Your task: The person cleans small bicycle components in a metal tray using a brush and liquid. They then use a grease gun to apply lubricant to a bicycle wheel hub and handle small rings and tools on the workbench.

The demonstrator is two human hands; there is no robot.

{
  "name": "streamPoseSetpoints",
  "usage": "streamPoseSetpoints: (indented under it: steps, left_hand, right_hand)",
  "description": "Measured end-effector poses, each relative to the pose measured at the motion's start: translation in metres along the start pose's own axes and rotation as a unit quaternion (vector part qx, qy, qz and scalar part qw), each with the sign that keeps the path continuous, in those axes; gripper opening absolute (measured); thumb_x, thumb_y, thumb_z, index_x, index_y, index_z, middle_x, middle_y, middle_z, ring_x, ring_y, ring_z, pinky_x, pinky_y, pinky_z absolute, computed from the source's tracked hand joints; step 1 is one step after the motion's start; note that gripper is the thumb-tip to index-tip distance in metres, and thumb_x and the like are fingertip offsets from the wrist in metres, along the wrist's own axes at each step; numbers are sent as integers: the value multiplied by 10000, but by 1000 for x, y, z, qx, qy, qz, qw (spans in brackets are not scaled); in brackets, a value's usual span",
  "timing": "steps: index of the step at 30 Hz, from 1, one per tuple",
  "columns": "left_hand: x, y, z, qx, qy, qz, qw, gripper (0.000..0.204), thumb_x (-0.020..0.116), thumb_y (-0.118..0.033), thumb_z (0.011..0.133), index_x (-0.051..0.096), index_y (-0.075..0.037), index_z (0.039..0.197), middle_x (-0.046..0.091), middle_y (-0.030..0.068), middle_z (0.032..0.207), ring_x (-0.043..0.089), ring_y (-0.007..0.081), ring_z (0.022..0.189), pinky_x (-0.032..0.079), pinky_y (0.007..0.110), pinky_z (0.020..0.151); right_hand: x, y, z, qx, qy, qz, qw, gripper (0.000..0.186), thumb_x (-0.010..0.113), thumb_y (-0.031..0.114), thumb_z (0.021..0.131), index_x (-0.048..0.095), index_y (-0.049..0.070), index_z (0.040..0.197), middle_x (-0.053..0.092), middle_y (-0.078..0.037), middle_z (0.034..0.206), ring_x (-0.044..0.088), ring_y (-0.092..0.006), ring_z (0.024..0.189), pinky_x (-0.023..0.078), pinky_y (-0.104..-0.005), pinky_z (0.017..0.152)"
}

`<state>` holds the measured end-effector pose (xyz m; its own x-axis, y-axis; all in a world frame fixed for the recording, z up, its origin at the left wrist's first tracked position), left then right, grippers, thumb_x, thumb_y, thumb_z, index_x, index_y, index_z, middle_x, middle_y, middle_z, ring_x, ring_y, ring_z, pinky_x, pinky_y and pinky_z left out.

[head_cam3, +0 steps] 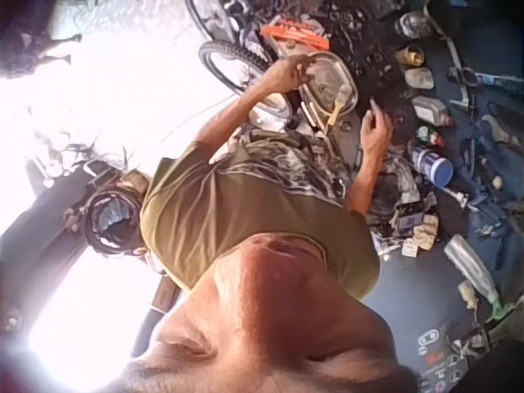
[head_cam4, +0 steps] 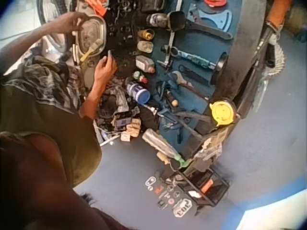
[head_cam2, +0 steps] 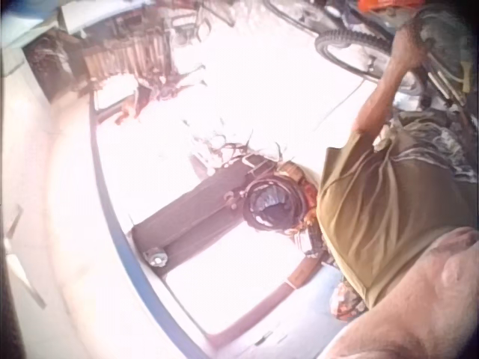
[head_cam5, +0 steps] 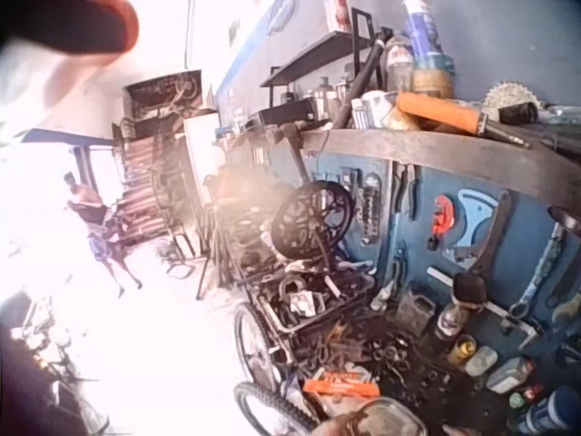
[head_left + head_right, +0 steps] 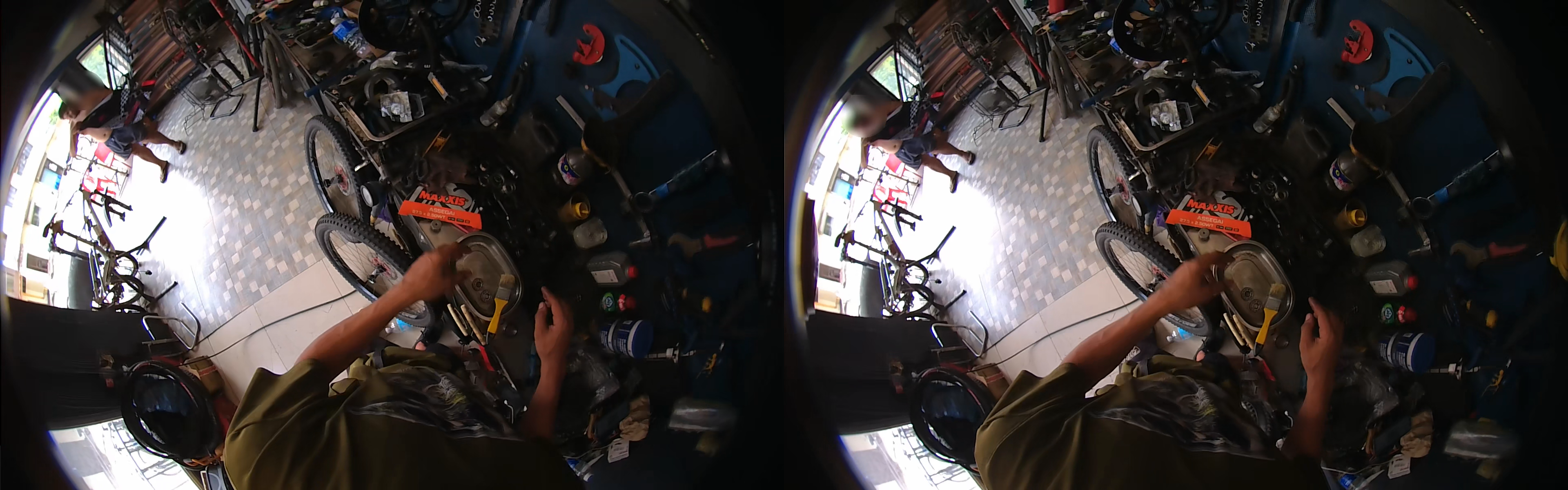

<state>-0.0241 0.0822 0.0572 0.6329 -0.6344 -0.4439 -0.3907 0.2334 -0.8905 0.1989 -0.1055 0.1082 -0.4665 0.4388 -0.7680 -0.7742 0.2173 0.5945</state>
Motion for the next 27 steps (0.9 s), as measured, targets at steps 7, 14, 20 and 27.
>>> streamPoseSetpoints:
  steps: [7,14,20,27]
  left_hand:
    - [-193,113,24,-48,-287,157,944,652,812,-340,805,531,-56,1321,582,235,1248,573,415,1166,477,467,974]
    - [-187,188,64,-30,-113,159,980,884,854,-415,743,414,-44,1414,582,266,1256,617,424,1141,503,478,950]
    - [-174,175,71,-31,-3,198,980,764,810,-415,794,426,-47,1342,604,242,1222,643,422,1103,538,496,888]
    - [-184,191,82,6,-5,181,983,746,819,-363,782,391,-29,1294,572,260,1153,633,445,1076,539,518,883]
  right_hand:
    - [110,125,10,-18,81,123,989,318,633,76,927,670,59,1242,686,-160,1130,678,-307,999,531,-399,872]
    - [358,154,21,-6,225,-11,974,540,696,213,865,546,79,1367,608,-186,1286,568,-371,1180,488,-461,983]
    - [487,94,21,58,250,-181,949,1136,886,386,660,272,66,1560,419,-203,1507,476,-357,1336,395,-446,1130]
    - [491,138,-8,75,238,-245,937,763,883,285,661,480,89,1279,509,-164,1267,510,-352,1228,459,-468,1022]
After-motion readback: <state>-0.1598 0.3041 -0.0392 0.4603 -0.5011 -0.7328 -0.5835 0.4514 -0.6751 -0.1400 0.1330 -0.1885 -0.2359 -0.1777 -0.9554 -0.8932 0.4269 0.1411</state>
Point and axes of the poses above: each hand's wrist, its own z-axis towards the middle knuckle, its own x-axis out of the palm, y = z × x, the point moved 10 cm from there along z, towards the middle knuckle
